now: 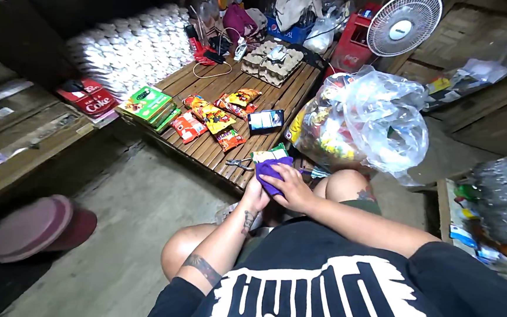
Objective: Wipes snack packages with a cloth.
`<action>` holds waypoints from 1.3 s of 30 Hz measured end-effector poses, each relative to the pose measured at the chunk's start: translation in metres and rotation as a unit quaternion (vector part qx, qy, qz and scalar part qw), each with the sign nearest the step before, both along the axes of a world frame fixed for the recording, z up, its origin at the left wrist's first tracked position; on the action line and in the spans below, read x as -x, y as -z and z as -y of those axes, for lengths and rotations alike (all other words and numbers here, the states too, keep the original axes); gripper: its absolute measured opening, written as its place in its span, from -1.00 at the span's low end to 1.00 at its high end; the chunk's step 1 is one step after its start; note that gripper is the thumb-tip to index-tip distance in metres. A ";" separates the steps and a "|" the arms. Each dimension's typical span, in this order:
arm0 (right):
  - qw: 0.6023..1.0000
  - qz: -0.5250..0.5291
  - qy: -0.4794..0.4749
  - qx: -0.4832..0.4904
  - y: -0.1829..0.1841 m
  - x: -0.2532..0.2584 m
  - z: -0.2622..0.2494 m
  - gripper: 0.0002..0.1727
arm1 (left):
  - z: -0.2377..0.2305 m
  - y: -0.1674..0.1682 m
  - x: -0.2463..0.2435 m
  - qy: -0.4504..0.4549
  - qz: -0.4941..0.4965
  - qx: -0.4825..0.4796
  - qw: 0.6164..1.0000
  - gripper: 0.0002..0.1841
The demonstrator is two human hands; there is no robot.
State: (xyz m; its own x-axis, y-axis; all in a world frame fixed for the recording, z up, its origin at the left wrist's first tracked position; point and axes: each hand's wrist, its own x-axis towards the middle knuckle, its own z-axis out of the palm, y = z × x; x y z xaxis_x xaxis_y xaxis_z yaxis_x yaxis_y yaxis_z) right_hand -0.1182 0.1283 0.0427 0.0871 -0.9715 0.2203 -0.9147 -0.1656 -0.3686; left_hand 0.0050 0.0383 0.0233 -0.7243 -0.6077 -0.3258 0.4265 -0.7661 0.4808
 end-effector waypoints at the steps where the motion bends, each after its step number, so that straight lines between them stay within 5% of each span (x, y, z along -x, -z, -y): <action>1: 1.000 -0.009 -0.019 0.013 0.002 0.002 0.000 -0.38 | 0.002 -0.001 -0.001 -0.006 0.003 -0.005 1.000 -0.45; 4: 0.999 -0.013 -0.035 0.039 0.004 0.014 0.004 -0.43 | 0.007 0.000 0.002 -0.016 -0.012 0.005 1.000 -0.42; 9: 0.985 0.092 0.141 -0.042 0.001 0.023 0.012 -0.39 | 0.010 0.010 0.007 -0.021 -0.059 0.010 0.998 -0.40; 16: 0.995 0.007 -0.073 0.068 0.013 0.003 -0.005 -0.52 | 0.010 -0.002 0.000 -0.062 0.001 -0.015 0.998 -0.28; 20: 0.993 0.083 0.051 0.068 0.015 0.020 0.007 -0.48 | 0.014 0.004 0.002 -0.081 -0.077 -0.007 0.994 -0.37; 25: 0.935 0.275 0.223 -0.011 0.019 0.041 0.012 -0.35 | 0.013 0.003 0.004 -0.072 -0.074 -0.016 0.994 -0.38; 34: 0.874 0.384 0.291 -0.063 0.025 0.069 0.007 -0.33 | 0.013 0.004 0.004 -0.063 -0.054 0.001 0.997 -0.40; 39: 0.867 0.365 0.340 -0.013 0.012 0.087 0.001 -0.34 | 0.013 0.014 0.010 -0.016 -0.013 0.063 0.998 -0.41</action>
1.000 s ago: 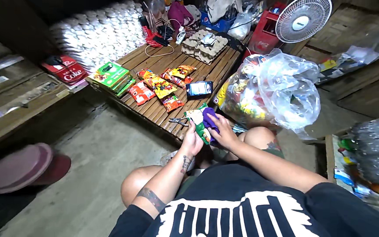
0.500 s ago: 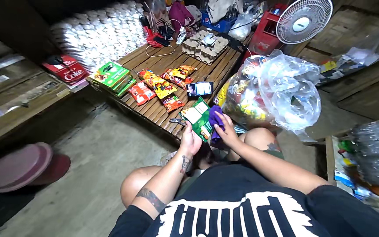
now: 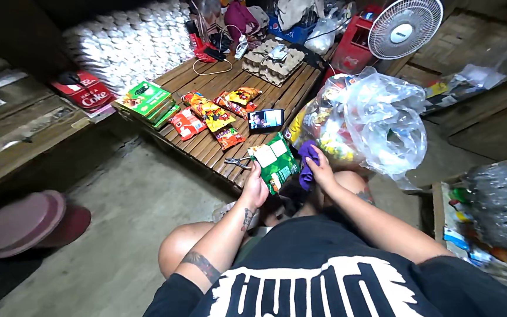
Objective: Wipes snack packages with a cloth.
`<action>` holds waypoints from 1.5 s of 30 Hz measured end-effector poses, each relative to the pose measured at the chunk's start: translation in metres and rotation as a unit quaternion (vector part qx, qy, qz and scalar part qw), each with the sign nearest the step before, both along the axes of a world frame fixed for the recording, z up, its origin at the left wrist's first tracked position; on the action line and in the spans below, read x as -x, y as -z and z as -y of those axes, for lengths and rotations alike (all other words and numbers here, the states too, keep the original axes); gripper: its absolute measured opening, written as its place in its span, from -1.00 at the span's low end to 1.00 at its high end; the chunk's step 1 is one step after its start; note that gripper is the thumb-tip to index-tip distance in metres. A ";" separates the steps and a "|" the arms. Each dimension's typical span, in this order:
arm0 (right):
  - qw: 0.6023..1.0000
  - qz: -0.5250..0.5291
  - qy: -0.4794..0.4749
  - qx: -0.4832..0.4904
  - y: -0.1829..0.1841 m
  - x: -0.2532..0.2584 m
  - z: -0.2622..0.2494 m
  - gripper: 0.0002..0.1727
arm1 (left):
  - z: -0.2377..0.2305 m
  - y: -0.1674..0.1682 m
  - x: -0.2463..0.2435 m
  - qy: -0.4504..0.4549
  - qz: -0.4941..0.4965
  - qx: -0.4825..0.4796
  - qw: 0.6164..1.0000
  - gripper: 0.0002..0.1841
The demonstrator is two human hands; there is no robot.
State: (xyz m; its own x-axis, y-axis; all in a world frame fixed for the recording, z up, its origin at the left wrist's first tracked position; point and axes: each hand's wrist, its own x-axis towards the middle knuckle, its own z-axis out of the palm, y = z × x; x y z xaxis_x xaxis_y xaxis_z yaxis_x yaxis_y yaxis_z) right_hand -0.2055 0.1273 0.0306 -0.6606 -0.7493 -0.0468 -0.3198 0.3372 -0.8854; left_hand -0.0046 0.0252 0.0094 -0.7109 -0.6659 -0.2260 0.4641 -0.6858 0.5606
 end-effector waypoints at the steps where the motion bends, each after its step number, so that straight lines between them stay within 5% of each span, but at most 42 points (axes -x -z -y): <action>1: 0.999 -0.030 -0.014 0.006 -0.004 -0.004 0.000 -0.34 | -0.002 0.002 0.001 0.023 0.006 0.006 1.000 -0.42; 4: 0.975 -0.181 -0.126 0.003 -0.010 -0.032 -0.003 -0.36 | -0.010 0.004 0.004 0.076 0.001 0.009 0.997 -0.41; 8: 0.869 -0.356 -0.344 0.018 -0.006 -0.072 -0.019 -0.43 | -0.012 0.004 0.001 0.054 0.042 -0.020 0.997 -0.41; 10: 0.842 -0.382 -0.380 0.032 -0.008 -0.071 -0.017 -0.42 | -0.009 0.004 -0.002 0.056 0.042 -0.023 0.997 -0.41; 17: 0.972 -0.200 -0.118 -0.032 -0.020 -0.030 0.013 -0.37 | -0.010 -0.001 -0.002 0.099 -0.024 0.001 0.995 -0.42; 20: 0.949 -0.274 -0.157 -0.001 -0.013 -0.055 0.004 -0.38 | -0.011 -0.002 -0.001 0.085 -0.023 -0.007 0.996 -0.43; 24: 0.867 -0.366 -0.337 0.042 -0.011 -0.083 -0.010 -0.47 | -0.017 -0.004 -0.005 0.042 0.052 -0.043 0.997 -0.56; 31: 0.960 -0.247 -0.129 0.016 -0.025 -0.031 0.020 -0.42 | -0.021 -0.002 -0.003 0.190 -0.022 0.048 0.980 -0.42; 33: 0.954 -0.269 -0.133 -0.008 -0.028 -0.043 0.016 -0.40 | -0.022 -0.002 -0.002 0.187 -0.011 0.056 0.981 -0.43; 38: 0.865 -0.410 -0.273 0.093 -0.009 -0.079 0.002 -0.54 | -0.027 -0.001 -0.007 0.139 0.027 0.024 0.990 -0.54; 45: 0.945 -0.277 -0.174 0.009 -0.019 -0.035 0.027 -0.46 | -0.022 0.002 -0.003 0.207 0.025 0.083 0.974 -0.45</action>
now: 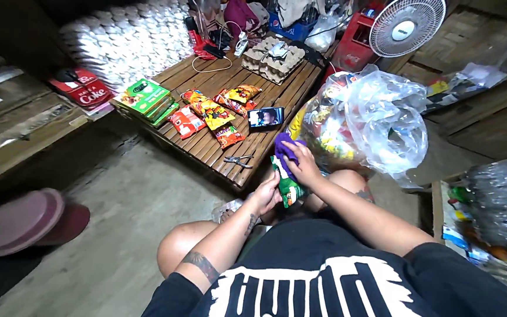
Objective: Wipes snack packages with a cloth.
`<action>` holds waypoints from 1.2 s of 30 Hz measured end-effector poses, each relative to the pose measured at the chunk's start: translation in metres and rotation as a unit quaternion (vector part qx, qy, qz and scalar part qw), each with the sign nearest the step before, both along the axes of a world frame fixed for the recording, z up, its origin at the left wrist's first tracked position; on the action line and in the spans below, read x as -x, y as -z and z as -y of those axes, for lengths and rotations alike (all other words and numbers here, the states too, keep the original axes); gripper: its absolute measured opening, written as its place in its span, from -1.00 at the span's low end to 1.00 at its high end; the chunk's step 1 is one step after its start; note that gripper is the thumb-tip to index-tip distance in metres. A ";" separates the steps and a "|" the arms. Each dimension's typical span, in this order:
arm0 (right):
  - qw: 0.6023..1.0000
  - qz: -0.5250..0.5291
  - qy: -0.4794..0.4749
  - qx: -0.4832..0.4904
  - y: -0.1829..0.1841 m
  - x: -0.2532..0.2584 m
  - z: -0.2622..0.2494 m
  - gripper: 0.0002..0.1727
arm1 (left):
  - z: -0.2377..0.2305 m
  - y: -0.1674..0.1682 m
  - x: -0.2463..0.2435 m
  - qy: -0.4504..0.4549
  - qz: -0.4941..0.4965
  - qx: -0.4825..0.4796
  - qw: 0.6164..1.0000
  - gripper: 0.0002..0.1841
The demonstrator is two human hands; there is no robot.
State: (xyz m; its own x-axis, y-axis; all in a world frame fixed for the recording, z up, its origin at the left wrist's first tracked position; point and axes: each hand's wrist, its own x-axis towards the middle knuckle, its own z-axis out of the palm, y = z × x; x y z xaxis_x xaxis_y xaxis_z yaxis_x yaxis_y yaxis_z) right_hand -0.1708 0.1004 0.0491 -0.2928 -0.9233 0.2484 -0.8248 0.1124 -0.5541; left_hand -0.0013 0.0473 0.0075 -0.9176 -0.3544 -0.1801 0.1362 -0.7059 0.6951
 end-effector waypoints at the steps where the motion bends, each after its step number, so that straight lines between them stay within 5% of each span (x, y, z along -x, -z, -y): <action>1: 0.999 0.025 0.024 -0.005 -0.001 0.006 0.001 -0.45 | 0.000 -0.001 0.000 0.000 -0.001 0.006 1.000 -0.44; 7: 0.970 0.214 0.115 -0.003 0.013 0.038 0.001 -0.35 | 0.001 -0.001 0.000 0.001 -0.015 -0.014 1.000 -0.45; 12: 0.871 0.458 0.176 0.015 0.016 0.033 -0.010 -0.24 | 0.008 -0.008 -0.003 -0.069 -0.059 -0.063 0.994 -0.47; 18: 0.774 0.625 0.099 -0.028 0.010 0.034 -0.028 -0.51 | 0.016 -0.004 -0.003 -0.074 -0.069 -0.086 0.991 -0.46; 29: 0.856 0.503 0.122 0.020 0.003 0.028 -0.025 -0.37 | 0.019 -0.004 -0.001 -0.109 -0.028 -0.089 0.990 -0.43; 36: 0.918 0.380 0.091 -0.066 0.002 0.026 -0.024 -0.24 | 0.012 -0.011 -0.003 -0.047 0.059 -0.050 0.996 -0.52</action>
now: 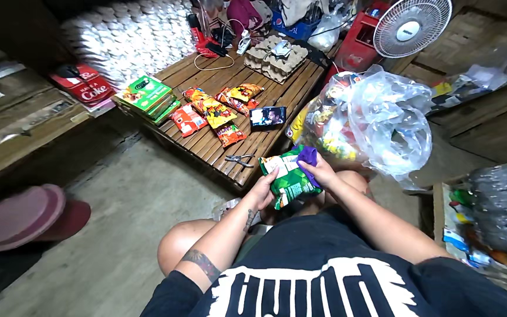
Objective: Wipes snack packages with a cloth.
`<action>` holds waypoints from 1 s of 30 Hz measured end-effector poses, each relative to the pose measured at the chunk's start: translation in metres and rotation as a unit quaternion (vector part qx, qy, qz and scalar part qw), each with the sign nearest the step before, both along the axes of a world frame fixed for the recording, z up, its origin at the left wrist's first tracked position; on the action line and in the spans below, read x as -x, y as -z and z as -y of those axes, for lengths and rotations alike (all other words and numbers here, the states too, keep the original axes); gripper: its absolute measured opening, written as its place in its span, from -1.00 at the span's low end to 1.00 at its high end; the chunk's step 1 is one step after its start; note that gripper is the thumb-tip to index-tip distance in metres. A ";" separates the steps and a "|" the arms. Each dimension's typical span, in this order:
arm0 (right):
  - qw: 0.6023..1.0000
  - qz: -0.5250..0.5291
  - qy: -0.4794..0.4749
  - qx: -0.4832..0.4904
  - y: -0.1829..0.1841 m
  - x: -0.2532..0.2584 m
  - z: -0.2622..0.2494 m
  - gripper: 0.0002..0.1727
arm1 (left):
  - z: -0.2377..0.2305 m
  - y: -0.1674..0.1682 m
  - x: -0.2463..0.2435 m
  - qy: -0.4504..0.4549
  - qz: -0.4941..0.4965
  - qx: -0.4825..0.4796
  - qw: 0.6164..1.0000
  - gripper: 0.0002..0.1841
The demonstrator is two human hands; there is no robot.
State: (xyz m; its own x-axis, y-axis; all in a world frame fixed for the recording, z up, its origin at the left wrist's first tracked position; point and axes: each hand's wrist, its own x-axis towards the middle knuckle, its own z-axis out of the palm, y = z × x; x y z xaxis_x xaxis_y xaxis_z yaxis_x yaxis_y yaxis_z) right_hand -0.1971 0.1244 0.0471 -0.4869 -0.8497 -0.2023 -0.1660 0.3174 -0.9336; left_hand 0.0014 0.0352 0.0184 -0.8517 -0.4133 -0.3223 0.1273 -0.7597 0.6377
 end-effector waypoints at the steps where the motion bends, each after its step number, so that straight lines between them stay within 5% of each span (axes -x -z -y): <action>1: 0.999 -0.042 -0.010 -0.018 0.001 0.003 0.001 -0.22 | 0.000 0.001 0.001 0.006 0.015 0.013 1.000 -0.51; 9: 0.960 -0.271 -0.031 -0.064 0.003 0.015 0.004 -0.33 | -0.003 0.010 0.009 -0.006 0.080 0.052 0.995 -0.48; 15: 0.957 -0.284 0.063 0.013 -0.010 0.021 0.006 -0.25 | 0.001 0.007 0.008 -0.049 0.094 0.031 0.994 -0.45; 19: 0.935 -0.333 -0.087 0.081 -0.014 -0.016 0.001 -0.26 | 0.001 0.009 0.011 -0.078 0.085 0.023 0.993 -0.35; 22: 0.878 -0.411 -0.235 0.075 -0.001 -0.048 -0.007 -0.40 | -0.002 0.009 0.011 -0.088 0.063 0.009 0.994 -0.41; 24: 0.864 -0.427 -0.257 0.070 -0.001 -0.052 -0.007 -0.42 | -0.002 0.009 0.006 -0.059 0.041 0.002 0.997 -0.44; 27: 0.907 -0.380 -0.172 0.058 -0.003 -0.033 0.004 -0.33 | -0.003 0.006 0.001 0.008 0.037 -0.001 0.999 -0.32; 30: 0.978 -0.206 -0.041 -0.001 -0.008 -0.007 0.012 -0.16 | -0.007 -0.001 0.000 0.032 0.016 0.007 0.999 -0.31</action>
